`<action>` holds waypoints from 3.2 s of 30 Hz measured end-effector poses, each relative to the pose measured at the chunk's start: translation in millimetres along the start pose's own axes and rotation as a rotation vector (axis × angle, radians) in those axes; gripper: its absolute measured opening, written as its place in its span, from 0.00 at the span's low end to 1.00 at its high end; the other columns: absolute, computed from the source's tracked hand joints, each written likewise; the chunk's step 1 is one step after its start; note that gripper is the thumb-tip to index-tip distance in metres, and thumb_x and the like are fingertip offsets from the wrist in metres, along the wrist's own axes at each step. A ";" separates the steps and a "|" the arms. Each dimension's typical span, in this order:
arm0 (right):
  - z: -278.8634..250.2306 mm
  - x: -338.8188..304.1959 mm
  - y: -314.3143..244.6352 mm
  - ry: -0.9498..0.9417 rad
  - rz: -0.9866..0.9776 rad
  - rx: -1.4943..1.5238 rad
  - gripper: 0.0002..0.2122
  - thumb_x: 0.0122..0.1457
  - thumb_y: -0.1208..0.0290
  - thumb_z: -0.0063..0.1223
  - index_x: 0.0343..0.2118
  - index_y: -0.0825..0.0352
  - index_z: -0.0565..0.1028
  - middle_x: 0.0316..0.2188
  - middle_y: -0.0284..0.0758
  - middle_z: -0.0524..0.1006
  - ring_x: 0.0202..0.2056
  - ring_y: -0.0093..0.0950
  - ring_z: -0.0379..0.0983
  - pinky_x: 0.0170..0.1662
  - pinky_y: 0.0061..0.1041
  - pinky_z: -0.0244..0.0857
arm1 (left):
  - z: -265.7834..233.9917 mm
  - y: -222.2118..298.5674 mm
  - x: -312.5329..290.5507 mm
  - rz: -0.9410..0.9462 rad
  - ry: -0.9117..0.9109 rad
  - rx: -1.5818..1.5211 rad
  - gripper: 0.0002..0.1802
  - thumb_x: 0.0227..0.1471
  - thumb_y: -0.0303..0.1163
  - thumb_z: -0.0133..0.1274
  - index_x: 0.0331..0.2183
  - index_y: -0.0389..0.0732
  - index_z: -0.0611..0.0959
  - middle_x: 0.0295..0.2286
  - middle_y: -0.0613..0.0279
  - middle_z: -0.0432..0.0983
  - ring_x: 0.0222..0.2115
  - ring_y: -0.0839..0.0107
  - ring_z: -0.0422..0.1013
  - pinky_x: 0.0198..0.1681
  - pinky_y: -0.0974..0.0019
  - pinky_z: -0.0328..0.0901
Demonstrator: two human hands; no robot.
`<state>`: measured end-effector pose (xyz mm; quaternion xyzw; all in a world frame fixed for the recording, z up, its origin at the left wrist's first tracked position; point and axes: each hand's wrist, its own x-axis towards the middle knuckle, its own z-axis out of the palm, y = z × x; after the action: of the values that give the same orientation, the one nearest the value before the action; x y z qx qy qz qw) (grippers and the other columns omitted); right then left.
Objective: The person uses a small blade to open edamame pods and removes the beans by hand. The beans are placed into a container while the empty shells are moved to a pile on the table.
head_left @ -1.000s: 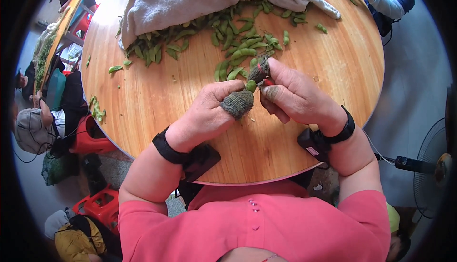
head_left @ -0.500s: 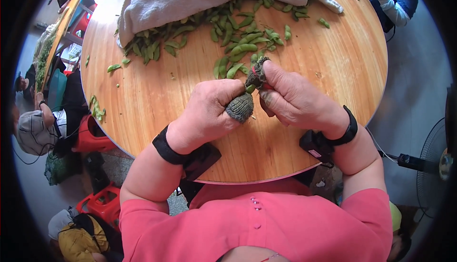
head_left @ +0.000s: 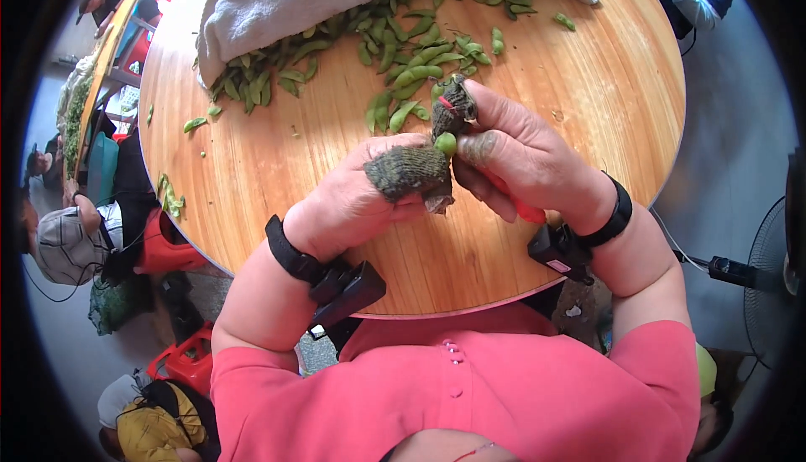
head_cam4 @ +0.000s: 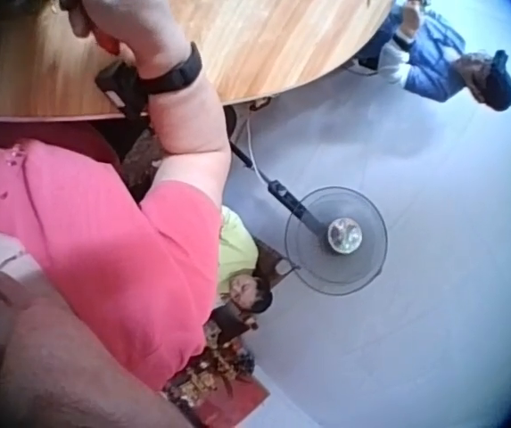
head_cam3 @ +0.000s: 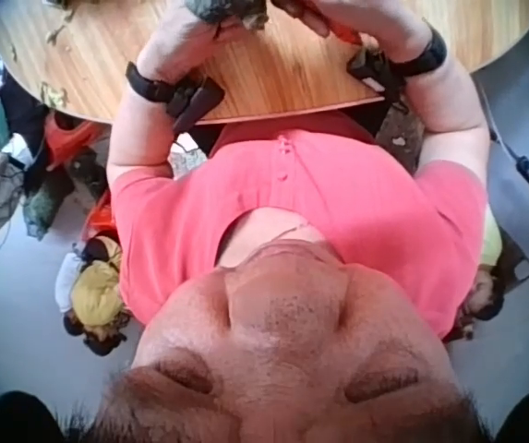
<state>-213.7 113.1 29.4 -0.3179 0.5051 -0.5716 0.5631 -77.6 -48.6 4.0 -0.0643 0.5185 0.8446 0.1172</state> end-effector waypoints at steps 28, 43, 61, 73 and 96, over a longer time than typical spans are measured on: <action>6.6 -4.3 22.5 0.009 -0.189 -0.443 0.04 0.54 0.77 0.42 0.32 0.67 0.61 0.19 0.43 0.65 0.21 0.46 0.66 0.24 0.35 0.61 | 5.6 4.3 -4.4 0.143 -0.047 0.645 0.08 0.53 0.30 0.50 0.31 0.35 0.76 0.22 0.64 0.71 0.24 0.77 0.66 0.29 0.72 0.63; -12.1 11.7 23.1 0.268 -0.471 -1.189 0.08 0.51 0.75 0.50 0.32 0.66 0.63 0.20 0.44 0.69 0.22 0.45 0.70 0.23 0.38 0.64 | -20.9 21.9 -6.5 0.126 0.400 -0.279 0.09 0.54 0.31 0.41 0.30 0.39 0.75 0.19 0.67 0.67 0.14 0.83 0.56 0.15 0.79 0.48; 7.4 17.3 13.0 0.522 -0.487 -0.915 0.11 0.52 0.79 0.48 0.40 0.68 0.64 0.23 0.44 0.71 0.25 0.45 0.70 0.25 0.36 0.64 | 3.6 0.8 7.4 -0.007 0.334 -0.115 0.09 0.58 0.33 0.43 0.33 0.41 0.78 0.16 0.72 0.63 0.12 0.84 0.55 0.14 0.79 0.47; -5.0 1.2 -6.8 0.204 -0.107 -0.395 0.07 0.61 0.76 0.36 0.40 0.66 0.65 0.18 0.27 0.66 0.14 0.12 0.58 0.18 0.12 0.54 | 2.0 -2.0 4.0 0.178 0.081 -0.062 0.09 0.57 0.32 0.49 0.35 0.37 0.78 0.30 0.69 0.72 0.32 0.83 0.66 0.35 0.74 0.62; -9.0 2.7 11.5 -0.011 -0.227 -0.690 0.07 0.55 0.78 0.41 0.37 0.67 0.61 0.19 0.43 0.68 0.22 0.45 0.70 0.25 0.36 0.62 | -2.6 -9.7 4.6 0.229 -0.012 0.507 0.08 0.53 0.31 0.53 0.31 0.35 0.77 0.23 0.65 0.72 0.25 0.76 0.67 0.27 0.69 0.62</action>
<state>-218.9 114.2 15.4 -0.5463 0.6266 -0.4246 0.3586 -79.6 -46.1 -6.6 0.0310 0.7166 0.6958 0.0365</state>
